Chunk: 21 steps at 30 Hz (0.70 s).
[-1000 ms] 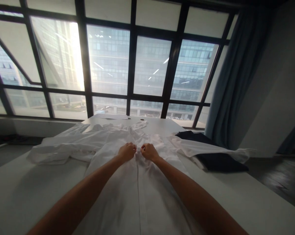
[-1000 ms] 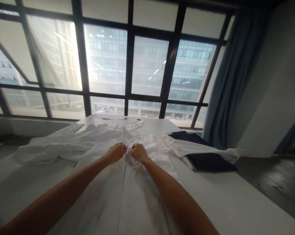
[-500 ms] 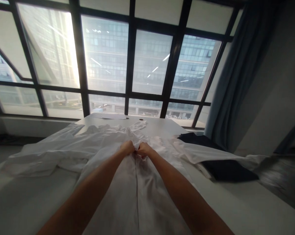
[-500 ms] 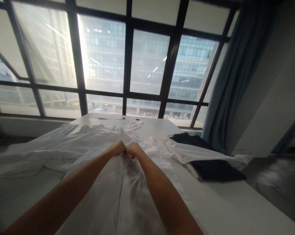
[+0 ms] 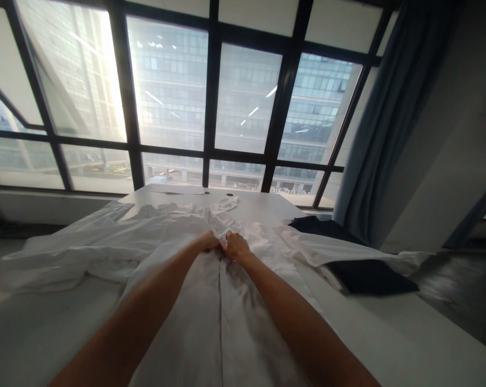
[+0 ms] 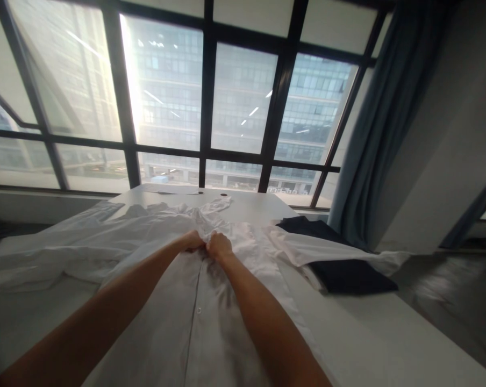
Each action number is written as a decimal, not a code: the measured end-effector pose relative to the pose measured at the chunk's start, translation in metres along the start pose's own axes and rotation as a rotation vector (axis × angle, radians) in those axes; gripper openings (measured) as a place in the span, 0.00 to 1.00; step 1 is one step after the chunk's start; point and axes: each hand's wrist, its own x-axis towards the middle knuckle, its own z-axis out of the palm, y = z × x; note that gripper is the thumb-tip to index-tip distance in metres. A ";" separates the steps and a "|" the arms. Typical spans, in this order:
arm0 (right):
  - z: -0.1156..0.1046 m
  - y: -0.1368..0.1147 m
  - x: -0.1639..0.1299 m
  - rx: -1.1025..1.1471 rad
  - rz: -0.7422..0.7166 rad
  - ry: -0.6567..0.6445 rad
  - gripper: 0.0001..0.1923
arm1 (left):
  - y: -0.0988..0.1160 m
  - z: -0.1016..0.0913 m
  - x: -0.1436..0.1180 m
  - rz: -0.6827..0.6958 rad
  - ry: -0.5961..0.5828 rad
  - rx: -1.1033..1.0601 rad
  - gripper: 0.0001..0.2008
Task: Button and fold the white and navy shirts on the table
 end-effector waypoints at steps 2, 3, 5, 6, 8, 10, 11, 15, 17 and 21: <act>-0.002 -0.003 -0.001 -0.057 -0.031 -0.042 0.14 | 0.003 -0.001 -0.004 -0.104 -0.022 -0.007 0.15; -0.003 -0.004 -0.001 -0.078 -0.041 -0.065 0.12 | 0.005 -0.001 -0.007 -0.141 -0.028 -0.023 0.15; -0.005 -0.004 0.002 -0.066 -0.009 -0.076 0.10 | 0.009 0.000 -0.011 -0.171 -0.030 -0.079 0.14; -0.005 -0.004 0.003 -0.020 0.032 -0.057 0.10 | 0.010 0.000 -0.014 -0.172 -0.028 -0.110 0.13; -0.003 -0.001 0.006 0.156 0.117 0.007 0.11 | 0.010 0.002 -0.020 -0.158 -0.017 -0.168 0.12; 0.003 0.005 0.007 0.385 0.148 0.057 0.12 | 0.006 0.004 -0.026 -0.128 -0.002 -0.216 0.13; 0.008 0.008 0.007 0.495 0.137 0.068 0.12 | 0.003 0.005 -0.029 -0.106 0.008 -0.235 0.14; 0.029 0.021 0.003 0.781 0.047 0.059 0.11 | -0.008 0.009 -0.037 -0.026 0.033 -0.284 0.16; 0.036 0.024 0.002 0.845 0.020 0.070 0.10 | -0.010 0.010 -0.038 0.023 0.032 -0.313 0.15; 0.038 0.026 0.000 0.946 0.009 0.092 0.09 | -0.011 0.011 -0.038 0.096 0.036 -0.311 0.15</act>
